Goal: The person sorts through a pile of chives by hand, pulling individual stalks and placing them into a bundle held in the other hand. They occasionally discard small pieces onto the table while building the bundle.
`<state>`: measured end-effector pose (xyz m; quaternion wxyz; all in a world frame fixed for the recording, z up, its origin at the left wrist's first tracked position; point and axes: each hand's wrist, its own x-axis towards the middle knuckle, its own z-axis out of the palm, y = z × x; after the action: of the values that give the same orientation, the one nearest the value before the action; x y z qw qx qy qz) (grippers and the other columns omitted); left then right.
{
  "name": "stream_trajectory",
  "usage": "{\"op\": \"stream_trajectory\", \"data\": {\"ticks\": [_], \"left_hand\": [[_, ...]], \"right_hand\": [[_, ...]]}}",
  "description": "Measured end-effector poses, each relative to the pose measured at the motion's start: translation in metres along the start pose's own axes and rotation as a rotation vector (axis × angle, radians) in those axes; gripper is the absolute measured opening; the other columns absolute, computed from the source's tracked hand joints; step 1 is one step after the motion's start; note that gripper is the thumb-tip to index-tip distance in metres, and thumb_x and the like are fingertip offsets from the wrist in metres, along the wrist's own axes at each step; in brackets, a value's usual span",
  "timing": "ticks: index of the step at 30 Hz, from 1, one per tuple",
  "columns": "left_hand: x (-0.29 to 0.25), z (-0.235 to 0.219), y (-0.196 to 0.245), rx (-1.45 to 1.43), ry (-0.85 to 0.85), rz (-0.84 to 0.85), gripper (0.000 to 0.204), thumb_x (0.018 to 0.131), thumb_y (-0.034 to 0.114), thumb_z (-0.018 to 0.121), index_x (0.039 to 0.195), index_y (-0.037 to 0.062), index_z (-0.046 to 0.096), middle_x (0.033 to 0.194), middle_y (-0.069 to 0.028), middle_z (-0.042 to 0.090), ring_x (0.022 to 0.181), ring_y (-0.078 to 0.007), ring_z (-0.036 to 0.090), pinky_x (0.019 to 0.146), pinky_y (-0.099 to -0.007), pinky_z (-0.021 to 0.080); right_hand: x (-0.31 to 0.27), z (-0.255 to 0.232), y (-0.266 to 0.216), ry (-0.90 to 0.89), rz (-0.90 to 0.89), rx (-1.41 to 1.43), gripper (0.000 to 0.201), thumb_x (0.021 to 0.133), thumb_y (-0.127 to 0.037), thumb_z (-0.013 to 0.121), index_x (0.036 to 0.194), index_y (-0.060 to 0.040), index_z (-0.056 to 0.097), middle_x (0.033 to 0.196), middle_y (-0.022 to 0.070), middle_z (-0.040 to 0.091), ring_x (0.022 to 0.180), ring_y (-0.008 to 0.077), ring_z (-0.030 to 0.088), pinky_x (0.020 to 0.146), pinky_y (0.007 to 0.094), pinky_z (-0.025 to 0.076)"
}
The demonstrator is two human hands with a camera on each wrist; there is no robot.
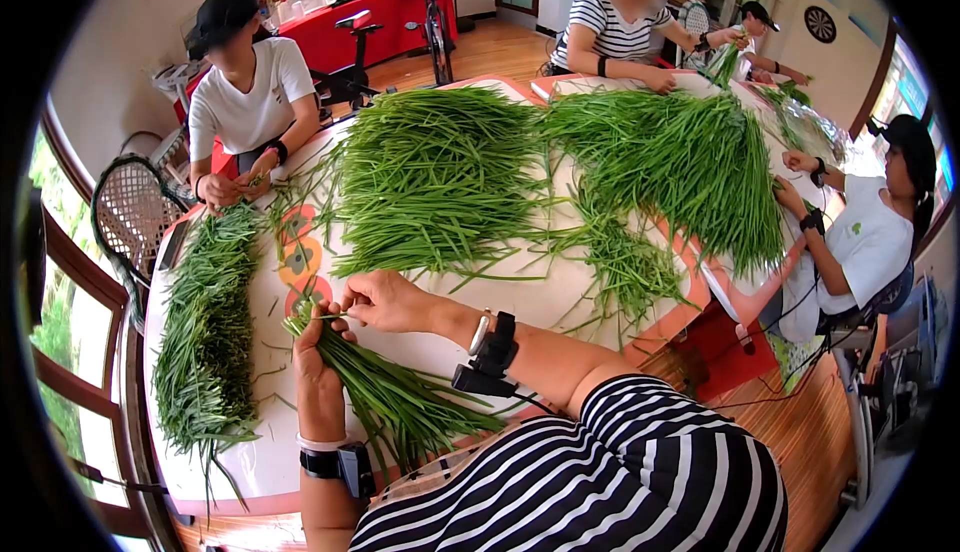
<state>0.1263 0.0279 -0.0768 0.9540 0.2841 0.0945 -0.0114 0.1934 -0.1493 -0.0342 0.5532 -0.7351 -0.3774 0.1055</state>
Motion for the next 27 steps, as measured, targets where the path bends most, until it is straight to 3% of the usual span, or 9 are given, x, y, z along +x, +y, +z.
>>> {"op": "stream_trajectory", "data": {"ticks": [1, 3, 5, 11, 15, 23, 24, 27], "left_hand": [[-0.002, 0.001, 0.001, 0.004, -0.010, 0.000, 0.017, 0.096, 0.020, 0.055, 0.107, 0.0076, 0.057, 0.095, -0.0047, 0.063, 0.075, -0.0136, 0.055, 0.065, -0.0304, 0.049], [0.000, 0.001, 0.001, 0.066, 0.057, 0.022, 0.015, 0.095, 0.020, 0.056, 0.105, 0.0080, 0.058, 0.095, -0.0054, 0.065, 0.073, -0.0132, 0.056, 0.063, -0.0299, 0.049], [-0.001, 0.001, -0.001, 0.083, 0.054, 0.047, 0.017, 0.095, 0.020, 0.057, 0.106, 0.0075, 0.059, 0.099, -0.0070, 0.066, 0.072, -0.0141, 0.057, 0.063, -0.0301, 0.050], [-0.003, 0.008, -0.001, 0.044, 0.014, 0.085, 0.025, 0.095, 0.020, 0.057, 0.113, 0.0034, 0.058, 0.107, -0.0109, 0.066, 0.081, -0.0173, 0.064, 0.068, -0.0313, 0.055], [-0.004, 0.010, -0.001, 0.054, 0.046, 0.125, 0.026, 0.094, 0.019, 0.058, 0.114, 0.0020, 0.056, 0.101, -0.0106, 0.066, 0.079, -0.0167, 0.063, 0.067, -0.0313, 0.055], [-0.002, 0.003, 0.000, 0.144, 0.004, 0.147, 0.018, 0.093, 0.021, 0.062, 0.101, 0.0052, 0.058, 0.089, -0.0059, 0.064, 0.079, -0.0147, 0.060, 0.068, -0.0317, 0.053], [-0.001, 0.007, 0.000, 0.143, 0.035, 0.154, 0.017, 0.093, 0.022, 0.060, 0.097, 0.0057, 0.057, 0.089, -0.0067, 0.065, 0.077, -0.0171, 0.060, 0.071, -0.0348, 0.053], [-0.009, 0.020, 0.000, 0.080, 0.011, 0.125, 0.016, 0.094, 0.022, 0.059, 0.095, 0.0060, 0.056, 0.085, -0.0057, 0.063, 0.075, -0.0191, 0.060, 0.074, -0.0370, 0.052]], "right_hand": [[0.000, 0.000, 0.002, -0.013, 0.003, -0.021, 0.012, 0.082, -0.002, 0.062, 0.094, 0.0006, 0.063, 0.075, 0.0069, 0.065, 0.068, 0.0100, 0.063, 0.060, 0.0258, 0.049], [0.003, 0.003, 0.020, 0.081, -0.173, -0.031, 0.012, 0.083, -0.002, 0.062, 0.095, 0.0014, 0.063, 0.076, 0.0067, 0.065, 0.068, 0.0098, 0.062, 0.060, 0.0261, 0.050], [0.004, 0.005, 0.027, 0.019, -0.032, 0.087, 0.011, 0.087, -0.001, 0.059, 0.096, 0.0020, 0.062, 0.080, 0.0058, 0.066, 0.067, 0.0105, 0.061, 0.063, 0.0260, 0.050], [0.004, 0.001, 0.011, -0.066, 0.105, 0.173, 0.012, 0.091, -0.001, 0.057, 0.102, 0.0011, 0.062, 0.091, 0.0029, 0.066, 0.074, 0.0064, 0.058, 0.066, 0.0213, 0.048], [0.004, 0.006, 0.014, -0.086, 0.119, 0.186, 0.012, 0.090, -0.001, 0.057, 0.101, 0.0010, 0.061, 0.087, 0.0012, 0.064, 0.073, 0.0061, 0.058, 0.064, 0.0202, 0.047], [-0.003, 0.003, 0.006, -0.154, 0.145, 0.168, 0.009, 0.088, -0.003, 0.060, 0.096, 0.0016, 0.062, 0.072, 0.0000, 0.060, 0.065, 0.0069, 0.057, 0.058, 0.0215, 0.044], [-0.003, 0.002, 0.004, -0.164, 0.148, 0.136, 0.011, 0.086, -0.006, 0.061, 0.095, 0.0004, 0.064, 0.072, 0.0026, 0.063, 0.066, 0.0086, 0.060, 0.059, 0.0231, 0.047], [0.004, -0.022, 0.001, -0.094, -0.069, -0.313, 0.012, 0.084, -0.009, 0.064, 0.092, -0.0011, 0.067, 0.074, 0.0073, 0.066, 0.067, 0.0120, 0.063, 0.062, 0.0264, 0.050]]}}
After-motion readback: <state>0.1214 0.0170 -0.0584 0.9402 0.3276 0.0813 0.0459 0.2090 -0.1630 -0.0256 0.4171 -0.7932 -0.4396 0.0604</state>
